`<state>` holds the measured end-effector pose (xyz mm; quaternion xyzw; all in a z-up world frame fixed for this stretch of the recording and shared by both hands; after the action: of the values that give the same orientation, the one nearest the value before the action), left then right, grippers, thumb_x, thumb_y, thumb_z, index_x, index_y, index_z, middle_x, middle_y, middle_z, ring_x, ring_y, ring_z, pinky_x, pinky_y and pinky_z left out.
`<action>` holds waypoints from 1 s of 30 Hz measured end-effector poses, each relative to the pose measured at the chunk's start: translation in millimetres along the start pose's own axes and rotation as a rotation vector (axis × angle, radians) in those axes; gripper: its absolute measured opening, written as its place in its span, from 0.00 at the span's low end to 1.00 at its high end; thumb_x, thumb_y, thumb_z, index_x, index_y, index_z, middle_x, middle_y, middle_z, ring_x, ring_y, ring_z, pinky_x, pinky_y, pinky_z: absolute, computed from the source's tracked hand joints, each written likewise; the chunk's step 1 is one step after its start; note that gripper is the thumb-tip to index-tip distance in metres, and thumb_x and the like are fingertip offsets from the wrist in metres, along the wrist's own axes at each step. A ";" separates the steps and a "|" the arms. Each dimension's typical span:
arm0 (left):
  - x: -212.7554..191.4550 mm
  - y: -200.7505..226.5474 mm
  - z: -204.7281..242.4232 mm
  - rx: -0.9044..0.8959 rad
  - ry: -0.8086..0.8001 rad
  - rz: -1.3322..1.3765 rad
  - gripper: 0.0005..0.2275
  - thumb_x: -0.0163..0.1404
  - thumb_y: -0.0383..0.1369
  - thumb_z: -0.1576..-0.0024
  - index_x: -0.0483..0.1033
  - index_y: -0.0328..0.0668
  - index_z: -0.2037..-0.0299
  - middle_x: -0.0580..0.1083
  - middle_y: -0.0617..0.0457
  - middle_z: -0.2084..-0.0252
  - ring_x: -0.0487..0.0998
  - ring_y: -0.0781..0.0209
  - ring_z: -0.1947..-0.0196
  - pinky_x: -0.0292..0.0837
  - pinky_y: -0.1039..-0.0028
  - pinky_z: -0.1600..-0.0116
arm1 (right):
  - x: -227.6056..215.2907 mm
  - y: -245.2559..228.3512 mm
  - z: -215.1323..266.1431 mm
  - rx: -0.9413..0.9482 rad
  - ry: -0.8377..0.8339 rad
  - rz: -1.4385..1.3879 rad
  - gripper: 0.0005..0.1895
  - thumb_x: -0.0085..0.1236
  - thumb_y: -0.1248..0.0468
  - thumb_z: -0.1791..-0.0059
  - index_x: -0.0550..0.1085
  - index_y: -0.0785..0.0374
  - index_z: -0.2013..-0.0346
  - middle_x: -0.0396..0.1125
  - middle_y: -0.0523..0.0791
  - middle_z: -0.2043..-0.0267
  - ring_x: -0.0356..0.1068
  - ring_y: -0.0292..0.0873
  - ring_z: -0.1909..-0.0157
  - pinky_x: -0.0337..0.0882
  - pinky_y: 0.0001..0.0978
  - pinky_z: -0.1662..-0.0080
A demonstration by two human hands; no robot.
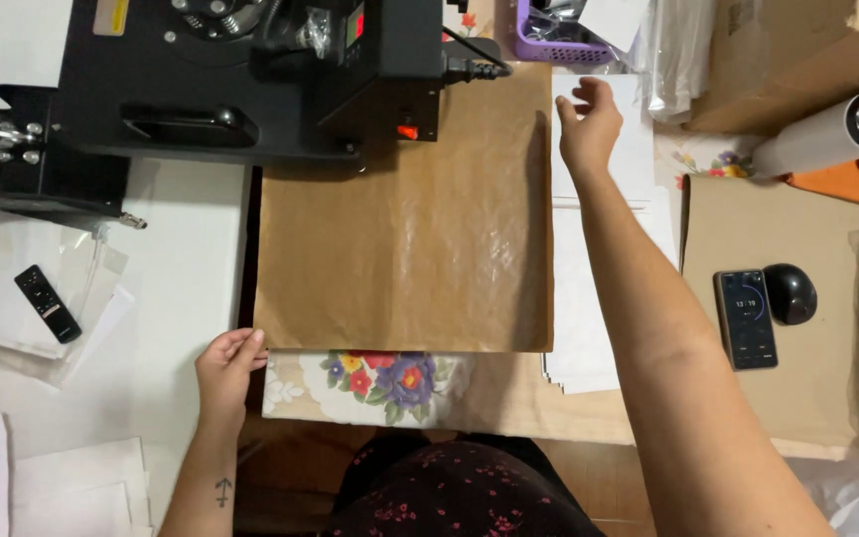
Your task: The person places a sheet of white paper onto a heat press machine, covers it with a brown protective sheet, and closes the press. After a period, the person opens the press, removes the protective sheet, and takes out the white paper. The person repeats this process with another sheet of paper.
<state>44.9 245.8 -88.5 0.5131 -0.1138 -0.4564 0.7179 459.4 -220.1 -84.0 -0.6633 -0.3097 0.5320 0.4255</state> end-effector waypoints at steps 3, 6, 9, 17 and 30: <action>-2.8 -10.2 -7.2 0.032 -0.057 0.036 0.12 0.53 0.33 0.39 0.76 0.31 0.52 0.76 0.47 0.64 0.77 0.58 0.64 0.77 0.72 0.59 | -15.0 -89.4 64.4 -0.402 0.248 -0.061 0.11 0.56 0.66 0.51 0.71 0.58 0.54 0.72 0.44 0.56 0.71 0.42 0.59 0.72 0.34 0.58; -10.2 -24.1 -14.0 0.035 -0.060 0.116 0.12 0.53 0.35 0.39 0.77 0.31 0.53 0.75 0.45 0.68 0.77 0.59 0.67 0.76 0.74 0.60 | 2.0 -203.5 148.3 -0.759 0.270 -0.174 0.09 0.50 0.72 0.46 0.68 0.63 0.51 0.63 0.48 0.51 0.65 0.47 0.48 0.68 0.36 0.53; -24.2 -30.9 -7.0 0.111 -0.066 0.158 0.10 0.52 0.32 0.36 0.78 0.31 0.53 0.76 0.43 0.68 0.79 0.59 0.68 0.79 0.71 0.60 | 67.2 -289.2 203.8 -1.129 -0.011 -0.164 0.06 0.60 0.69 0.51 0.76 0.57 0.60 0.72 0.43 0.58 0.68 0.51 0.53 0.68 0.40 0.49; -115.1 -44.0 24.5 0.100 0.122 0.240 0.09 0.53 0.32 0.37 0.78 0.31 0.55 0.75 0.44 0.67 0.78 0.58 0.64 0.76 0.71 0.55 | 351.6 -330.8 186.2 -0.985 -0.316 0.723 0.27 0.64 0.40 0.55 0.76 0.60 0.58 0.69 0.47 0.56 0.70 0.50 0.53 0.73 0.46 0.56; -207.1 -84.3 16.5 0.174 0.477 0.440 0.07 0.54 0.30 0.39 0.79 0.34 0.58 0.75 0.46 0.70 0.78 0.61 0.68 0.77 0.73 0.59 | 354.8 -317.3 191.6 -0.727 -0.380 0.817 0.30 0.46 0.37 0.48 0.82 0.58 0.66 0.76 0.51 0.70 0.77 0.58 0.64 0.71 0.49 0.63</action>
<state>-126.4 390.5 -88.8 0.6279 -0.0892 -0.1461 0.7592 372.9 272.8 28.9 -0.7255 -0.2622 0.6223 -0.1329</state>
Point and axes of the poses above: each hand's wrist, its own z-axis away from the middle knuckle, its own x-axis out of the palm, y = z × x, the point moved 4 cm from there along -z, towards the middle knuckle
